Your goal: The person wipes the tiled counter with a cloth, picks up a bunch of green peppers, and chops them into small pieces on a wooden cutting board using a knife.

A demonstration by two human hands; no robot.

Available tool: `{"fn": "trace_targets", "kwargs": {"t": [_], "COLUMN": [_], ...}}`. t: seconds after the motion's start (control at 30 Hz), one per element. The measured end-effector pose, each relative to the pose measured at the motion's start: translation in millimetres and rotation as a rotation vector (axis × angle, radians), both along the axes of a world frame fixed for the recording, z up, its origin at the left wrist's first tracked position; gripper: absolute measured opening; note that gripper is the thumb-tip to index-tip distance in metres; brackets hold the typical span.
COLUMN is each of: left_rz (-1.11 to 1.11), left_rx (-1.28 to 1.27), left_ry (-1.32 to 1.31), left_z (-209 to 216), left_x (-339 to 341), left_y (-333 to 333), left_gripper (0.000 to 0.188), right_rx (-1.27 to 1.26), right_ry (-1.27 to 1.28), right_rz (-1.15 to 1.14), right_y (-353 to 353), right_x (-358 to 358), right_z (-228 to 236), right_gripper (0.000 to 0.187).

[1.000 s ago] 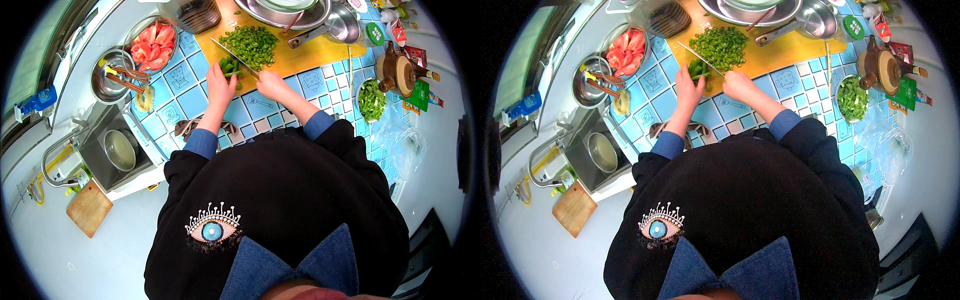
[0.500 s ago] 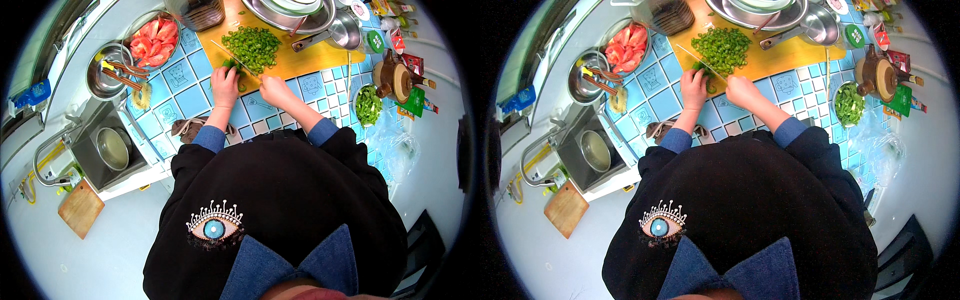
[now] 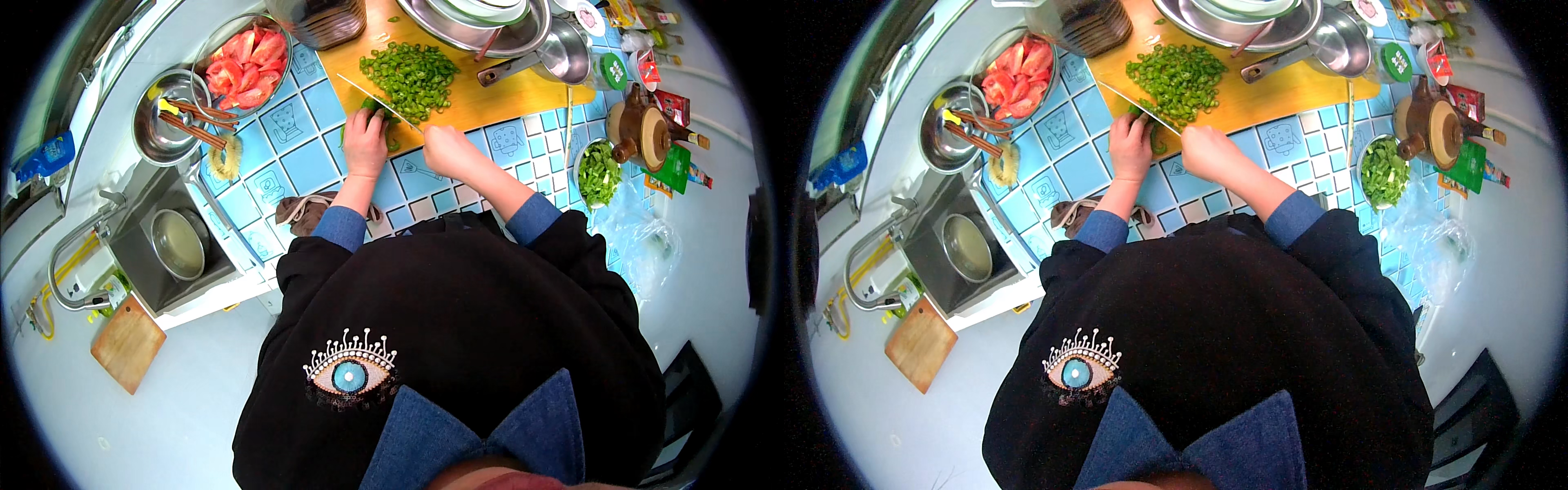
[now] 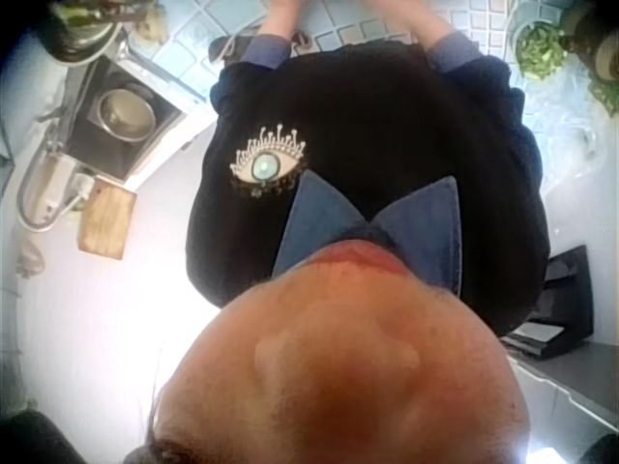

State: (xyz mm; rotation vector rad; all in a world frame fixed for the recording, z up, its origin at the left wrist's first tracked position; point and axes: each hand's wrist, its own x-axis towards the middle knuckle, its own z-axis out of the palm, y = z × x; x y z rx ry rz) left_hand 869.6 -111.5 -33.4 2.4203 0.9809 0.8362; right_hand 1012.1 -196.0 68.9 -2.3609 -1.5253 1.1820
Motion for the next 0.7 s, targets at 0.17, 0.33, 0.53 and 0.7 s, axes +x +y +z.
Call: {"fn": "trace_targets", "kwargs": {"t": [0.17, 0.33, 0.53, 0.7], "left_rz": [0.000, -0.021, -0.003, 0.011], "left_rx": [-0.008, 0.012, 0.013, 0.017], "left_ry": [0.014, -0.009, 0.004, 0.015], "left_z": [1, -1, -1, -4], "left_x": [1, 0, 0, 0], "left_y": [0, 2, 2, 1], "left_gripper": [0.023, 0.020, 0.022, 0.022], "right_rx": [0.023, 0.157, 0.071, -0.010], "right_ry": [0.009, 0.044, 0.028, 0.022], "right_rz": [-0.039, -0.069, -0.048, 0.051], "right_y": [18, 15, 2, 0], "right_x": [-4, 6, 7, 9], "right_z": [-17, -44, -9, 1], "right_gripper": [0.019, 0.021, 0.019, 0.020]}}
